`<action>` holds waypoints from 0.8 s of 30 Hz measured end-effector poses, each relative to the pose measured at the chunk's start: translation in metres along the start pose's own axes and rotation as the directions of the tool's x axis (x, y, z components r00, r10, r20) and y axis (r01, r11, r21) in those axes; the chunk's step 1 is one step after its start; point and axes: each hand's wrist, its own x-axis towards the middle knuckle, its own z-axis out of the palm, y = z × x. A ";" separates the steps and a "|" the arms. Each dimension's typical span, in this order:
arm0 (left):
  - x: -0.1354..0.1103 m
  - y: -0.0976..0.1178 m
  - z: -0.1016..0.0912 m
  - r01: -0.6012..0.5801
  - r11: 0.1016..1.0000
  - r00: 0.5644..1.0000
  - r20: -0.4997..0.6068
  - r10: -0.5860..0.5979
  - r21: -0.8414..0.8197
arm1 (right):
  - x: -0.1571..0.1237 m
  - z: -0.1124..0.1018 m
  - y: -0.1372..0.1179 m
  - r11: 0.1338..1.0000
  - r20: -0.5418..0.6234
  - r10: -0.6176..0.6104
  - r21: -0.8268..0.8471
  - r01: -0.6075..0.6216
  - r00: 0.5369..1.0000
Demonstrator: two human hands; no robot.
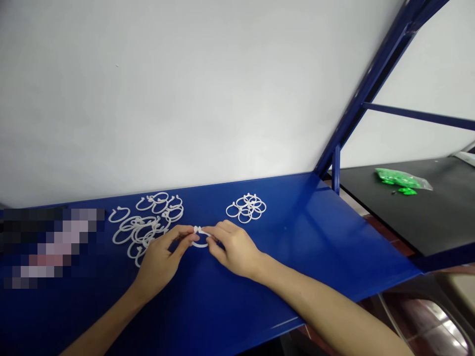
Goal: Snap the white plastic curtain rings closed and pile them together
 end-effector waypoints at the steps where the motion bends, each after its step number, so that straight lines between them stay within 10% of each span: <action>1: 0.000 0.000 0.000 0.016 1.000 1.000 0.021 -0.015 -0.026 | -0.001 0.000 0.000 0.999 0.002 -0.017 -0.035 0.017 1.000; 18: -0.013 0.002 0.006 -0.089 0.991 0.977 0.200 0.067 0.104 | -0.011 0.004 0.000 0.887 0.153 -0.251 -0.359 0.290 0.956; 24: 0.001 -0.010 0.000 -0.208 0.950 0.968 0.185 0.167 0.231 | 0.003 0.006 0.008 0.906 0.118 -0.138 -0.386 0.174 0.983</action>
